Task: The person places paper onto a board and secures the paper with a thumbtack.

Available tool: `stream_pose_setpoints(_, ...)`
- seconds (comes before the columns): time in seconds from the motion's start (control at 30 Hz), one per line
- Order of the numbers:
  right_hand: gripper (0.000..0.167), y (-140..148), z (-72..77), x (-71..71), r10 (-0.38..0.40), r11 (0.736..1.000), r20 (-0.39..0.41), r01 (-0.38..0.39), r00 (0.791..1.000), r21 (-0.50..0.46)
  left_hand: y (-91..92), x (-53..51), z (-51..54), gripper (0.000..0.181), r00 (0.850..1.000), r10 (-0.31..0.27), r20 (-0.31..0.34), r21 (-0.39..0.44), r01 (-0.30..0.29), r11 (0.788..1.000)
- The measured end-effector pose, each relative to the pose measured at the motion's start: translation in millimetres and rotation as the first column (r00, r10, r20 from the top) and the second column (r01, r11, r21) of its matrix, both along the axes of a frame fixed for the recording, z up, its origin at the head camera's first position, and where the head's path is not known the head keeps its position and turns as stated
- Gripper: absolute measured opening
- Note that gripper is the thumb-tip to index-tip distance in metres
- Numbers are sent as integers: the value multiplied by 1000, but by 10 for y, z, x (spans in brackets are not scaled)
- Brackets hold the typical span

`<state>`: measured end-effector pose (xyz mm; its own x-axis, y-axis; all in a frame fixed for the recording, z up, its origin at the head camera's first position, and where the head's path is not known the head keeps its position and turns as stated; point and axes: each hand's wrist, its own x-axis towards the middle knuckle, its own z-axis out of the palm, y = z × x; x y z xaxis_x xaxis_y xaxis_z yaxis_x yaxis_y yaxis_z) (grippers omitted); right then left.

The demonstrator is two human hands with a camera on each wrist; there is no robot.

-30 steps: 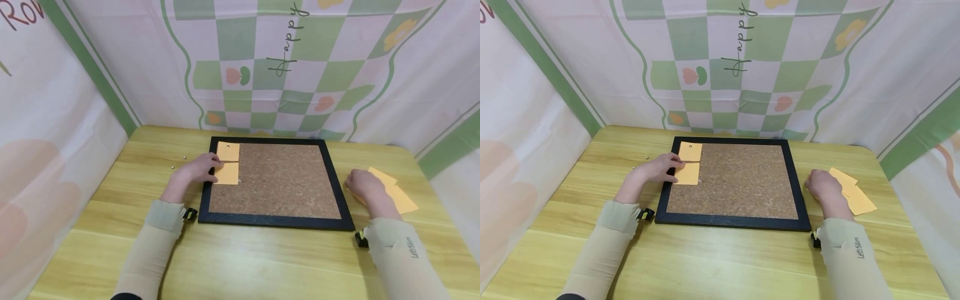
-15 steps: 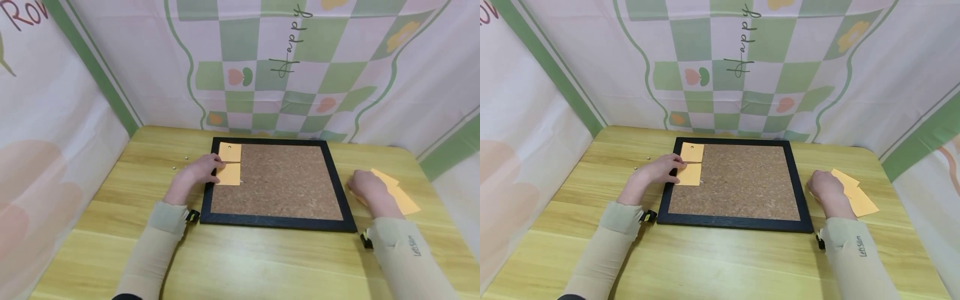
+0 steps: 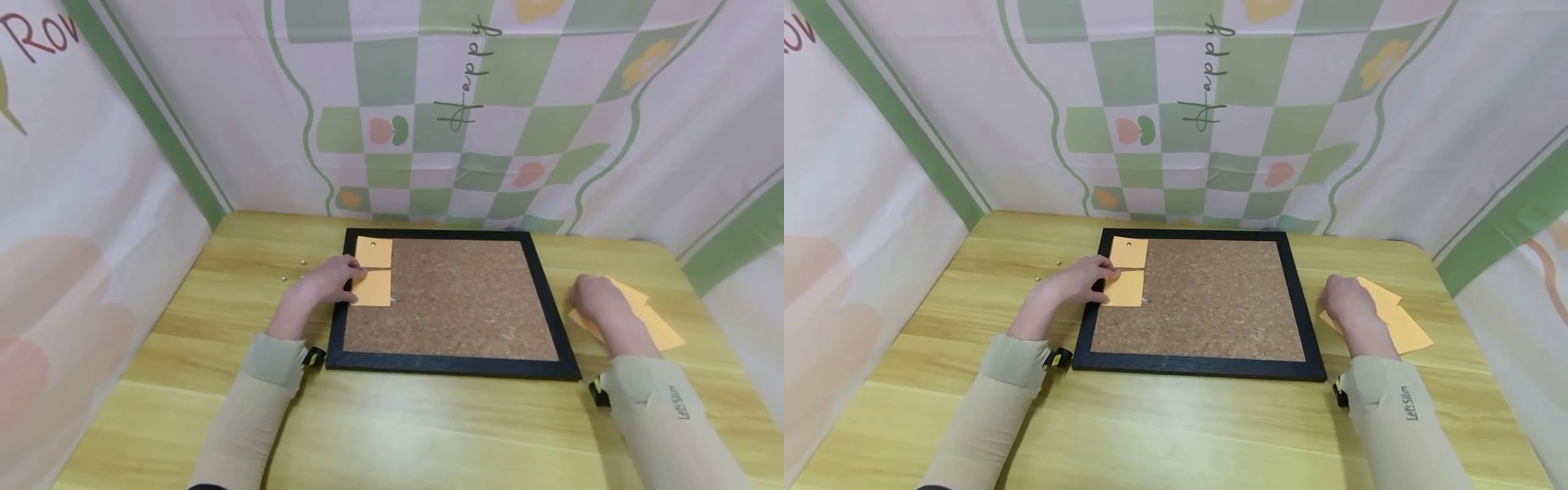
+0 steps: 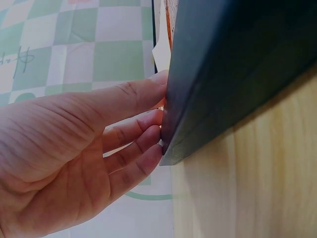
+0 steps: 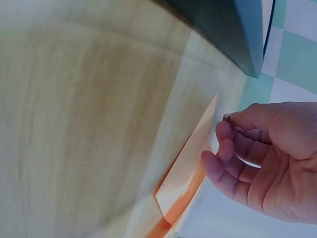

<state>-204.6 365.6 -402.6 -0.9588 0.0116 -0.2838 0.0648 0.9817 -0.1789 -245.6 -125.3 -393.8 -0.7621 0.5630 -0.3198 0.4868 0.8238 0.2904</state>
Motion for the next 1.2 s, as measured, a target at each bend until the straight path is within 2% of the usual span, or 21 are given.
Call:
stream_pose_setpoints(0.13,18,-47,41,-8,35,999,-41,-36,999,-27,-6,-4,-18,60,1000,6,3,8,-6,1000)
stream_pose_setpoints(0.37,43,-168,91,-23,77,994,-128,-86,989,-65,7,1,-31,60,1000,0,-12,7,0,1000)
stream_pose_setpoints(0.57,20,-253,139,-65,70,994,-177,-83,982,-69,18,9,-28,60,1000,6,-15,-3,-6,1000)
stream_pose_setpoints(0.8,12,-354,164,-82,98,983,-277,-137,956,-126,33,0,-12,60,999,50,-1,5,-50,999)
stream_pose_setpoints(1.07,9,-566,216,-108,92,962,-269,-155,959,-223,35,0,-30,58,996,88,2,18,-88,996)
stream_pose_setpoints(1.2,8,-702,242,-114,91,960,-257,-153,962,-232,36,-6,-39,57,994,105,12,19,-105,994)
